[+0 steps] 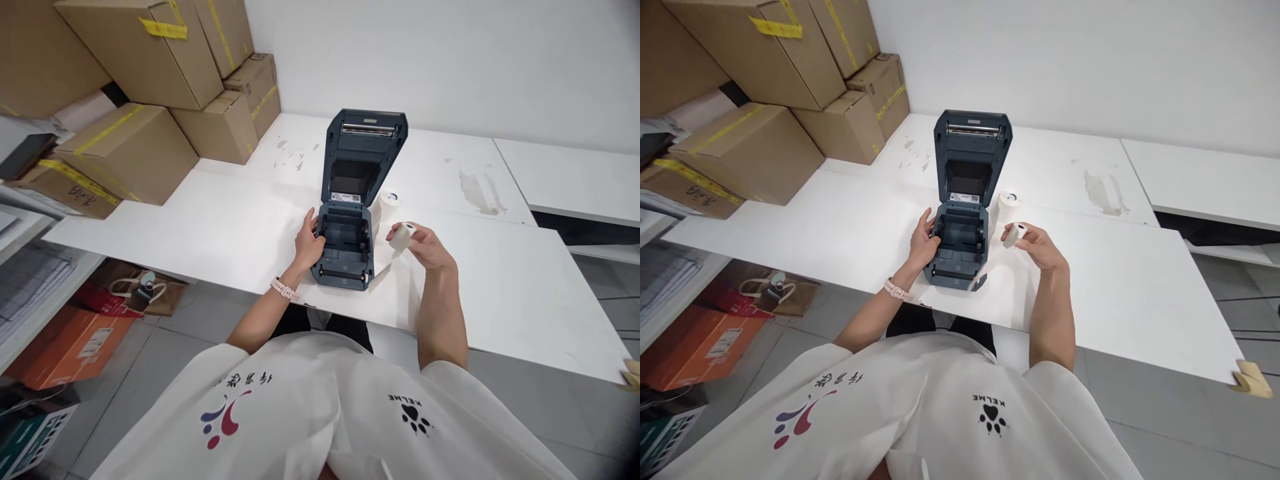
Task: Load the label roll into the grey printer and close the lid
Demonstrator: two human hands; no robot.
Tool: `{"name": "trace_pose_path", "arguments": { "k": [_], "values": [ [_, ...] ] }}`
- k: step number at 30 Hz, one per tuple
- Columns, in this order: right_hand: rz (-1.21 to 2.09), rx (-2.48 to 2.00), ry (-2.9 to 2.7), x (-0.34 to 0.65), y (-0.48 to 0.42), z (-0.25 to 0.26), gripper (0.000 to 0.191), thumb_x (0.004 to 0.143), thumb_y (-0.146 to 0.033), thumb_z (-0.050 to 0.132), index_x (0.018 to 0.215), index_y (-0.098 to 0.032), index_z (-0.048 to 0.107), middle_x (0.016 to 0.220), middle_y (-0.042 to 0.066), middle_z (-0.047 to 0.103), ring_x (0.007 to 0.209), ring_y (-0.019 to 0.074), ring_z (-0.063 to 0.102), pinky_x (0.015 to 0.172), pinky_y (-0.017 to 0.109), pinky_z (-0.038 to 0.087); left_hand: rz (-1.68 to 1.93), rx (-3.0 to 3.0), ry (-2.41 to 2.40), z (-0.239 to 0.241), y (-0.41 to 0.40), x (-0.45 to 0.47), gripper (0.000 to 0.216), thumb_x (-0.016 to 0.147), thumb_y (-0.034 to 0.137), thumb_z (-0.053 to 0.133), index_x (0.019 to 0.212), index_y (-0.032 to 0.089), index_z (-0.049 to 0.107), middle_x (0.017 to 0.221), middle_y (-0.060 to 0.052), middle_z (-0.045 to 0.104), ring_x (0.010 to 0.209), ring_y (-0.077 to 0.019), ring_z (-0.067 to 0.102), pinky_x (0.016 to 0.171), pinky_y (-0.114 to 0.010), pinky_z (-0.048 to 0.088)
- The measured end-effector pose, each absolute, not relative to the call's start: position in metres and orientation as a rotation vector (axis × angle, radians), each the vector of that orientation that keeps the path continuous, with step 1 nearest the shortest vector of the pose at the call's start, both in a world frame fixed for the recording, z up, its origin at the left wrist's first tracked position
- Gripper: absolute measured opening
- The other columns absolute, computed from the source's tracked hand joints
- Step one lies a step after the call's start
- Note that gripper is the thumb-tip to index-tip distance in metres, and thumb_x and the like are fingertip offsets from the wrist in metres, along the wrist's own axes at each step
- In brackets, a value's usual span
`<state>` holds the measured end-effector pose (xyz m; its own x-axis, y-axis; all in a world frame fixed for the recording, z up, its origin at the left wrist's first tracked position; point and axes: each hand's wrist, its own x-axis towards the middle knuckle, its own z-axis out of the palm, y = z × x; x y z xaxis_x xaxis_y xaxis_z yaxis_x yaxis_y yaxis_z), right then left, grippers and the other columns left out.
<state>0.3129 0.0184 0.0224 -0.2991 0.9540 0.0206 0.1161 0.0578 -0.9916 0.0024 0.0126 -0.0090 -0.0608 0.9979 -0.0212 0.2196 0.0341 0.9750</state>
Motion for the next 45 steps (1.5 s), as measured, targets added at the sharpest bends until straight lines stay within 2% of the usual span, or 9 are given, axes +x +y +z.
{"name": "trace_pose_path", "arguments": {
  "k": [3, 7, 10, 14, 19, 23, 28, 36, 45],
  "values": [
    [1.198, -1.002, -1.811, 0.288, 0.022, 0.067, 0.056, 0.076, -0.065, 0.078, 0.117, -0.027, 0.071, 0.107, 0.008, 0.077, 0.101, 0.0298, 0.071, 0.092, 0.045, 0.057, 1.118, 1.323, 1.429, -0.010, 0.014, 0.002, 0.094, 0.073, 0.009, 0.057, 0.161, 0.030, 0.031, 0.161, -0.008, 0.052, 0.145, -0.0287, 0.054, 0.118, -0.047, 0.046],
    [0.663, -1.250, -2.521, 0.215, 0.037, 0.096, 0.036, 0.094, -0.040, 0.061, 0.123, -0.019, 0.069, 0.118, 0.013, 0.076, 0.106, 0.0324, 0.070, 0.093, 0.045, 0.054, 1.147, 1.333, 1.442, -0.015, 0.017, 0.002, 0.093, 0.072, 0.008, 0.057, 0.160, 0.029, 0.033, 0.157, -0.007, 0.056, 0.142, -0.0273, 0.057, 0.120, -0.048, 0.044],
    [0.252, -1.535, -2.842, 0.165, 0.050, 0.083, 0.033, 0.093, -0.023, 0.057, 0.122, -0.012, 0.069, 0.122, 0.021, 0.075, 0.113, 0.0367, 0.069, 0.098, 0.046, 0.049, 1.148, 1.334, 1.450, -0.015, 0.017, 0.003, 0.092, 0.073, 0.008, 0.056, 0.160, 0.028, 0.033, 0.157, -0.007, 0.056, 0.143, -0.0268, 0.056, 0.120, -0.047, 0.044],
    [0.199, -1.534, -2.924, 0.146, 0.052, 0.061, 0.033, 0.089, -0.017, 0.061, 0.119, -0.008, 0.070, 0.122, 0.023, 0.074, 0.116, 0.0373, 0.068, 0.102, 0.047, 0.045, 1.134, 1.332, 1.466, -0.009, 0.015, 0.005, 0.091, 0.073, 0.006, 0.056, 0.159, 0.027, 0.035, 0.157, -0.007, 0.056, 0.145, -0.0268, 0.054, 0.122, -0.047, 0.042],
    [0.185, -1.452, -2.737, 0.167, 0.012, 0.056, 0.038, 0.101, -0.024, 0.047, 0.131, -0.010, 0.067, 0.131, 0.018, 0.071, 0.120, 0.0348, 0.065, 0.100, 0.046, 0.049, 1.147, 1.306, 1.447, -0.004, 0.011, 0.005, 0.087, 0.074, 0.007, 0.056, 0.158, 0.025, 0.037, 0.158, -0.009, 0.055, 0.146, -0.0280, 0.053, 0.124, -0.048, 0.039],
    [0.197, -1.283, -2.414, 0.178, -0.041, 0.037, 0.033, 0.105, -0.028, 0.046, 0.118, -0.016, 0.074, 0.125, 0.012, 0.076, 0.108, 0.0295, 0.067, 0.094, 0.044, 0.055, 1.166, 1.254, 1.384, -0.003, 0.010, 0.006, 0.086, 0.076, 0.010, 0.056, 0.158, 0.022, 0.035, 0.162, -0.012, 0.048, 0.151, -0.0279, 0.046, 0.124, -0.046, 0.039],
    [0.070, -1.193, -2.097, 0.167, -0.088, 0.005, 0.029, 0.105, -0.024, 0.050, 0.120, -0.017, 0.074, 0.128, 0.012, 0.076, 0.117, 0.0278, 0.067, 0.097, 0.045, 0.057, 1.124, 1.224, 1.250, -0.004, 0.013, 0.007, 0.090, 0.076, 0.016, 0.061, 0.161, 0.023, 0.031, 0.169, -0.010, 0.036, 0.158, -0.0301, 0.034, 0.127, -0.044, 0.034],
    [-0.088, -1.267, -2.140, 0.147, -0.107, 0.004, 0.042, 0.102, -0.046, 0.058, 0.131, -0.018, 0.066, 0.141, 0.014, 0.069, 0.120, 0.0336, 0.066, 0.082, 0.047, 0.055, 1.132, 1.193, 1.208, 0.001, 0.008, 0.006, 0.088, 0.078, 0.019, 0.065, 0.160, 0.024, 0.032, 0.170, -0.009, 0.033, 0.157, -0.0294, 0.035, 0.126, -0.042, 0.035],
    [-0.024, -1.239, -2.165, 0.155, -0.108, 0.003, 0.051, 0.099, -0.053, 0.061, 0.136, -0.019, 0.063, 0.145, 0.014, 0.066, 0.126, 0.0335, 0.064, 0.086, 0.047, 0.056, 1.131, 1.213, 1.199, -0.003, 0.010, 0.005, 0.087, 0.079, 0.023, 0.067, 0.159, 0.027, 0.034, 0.170, -0.008, 0.035, 0.155, -0.0315, 0.038, 0.125, -0.045, 0.038]
  ]
}}
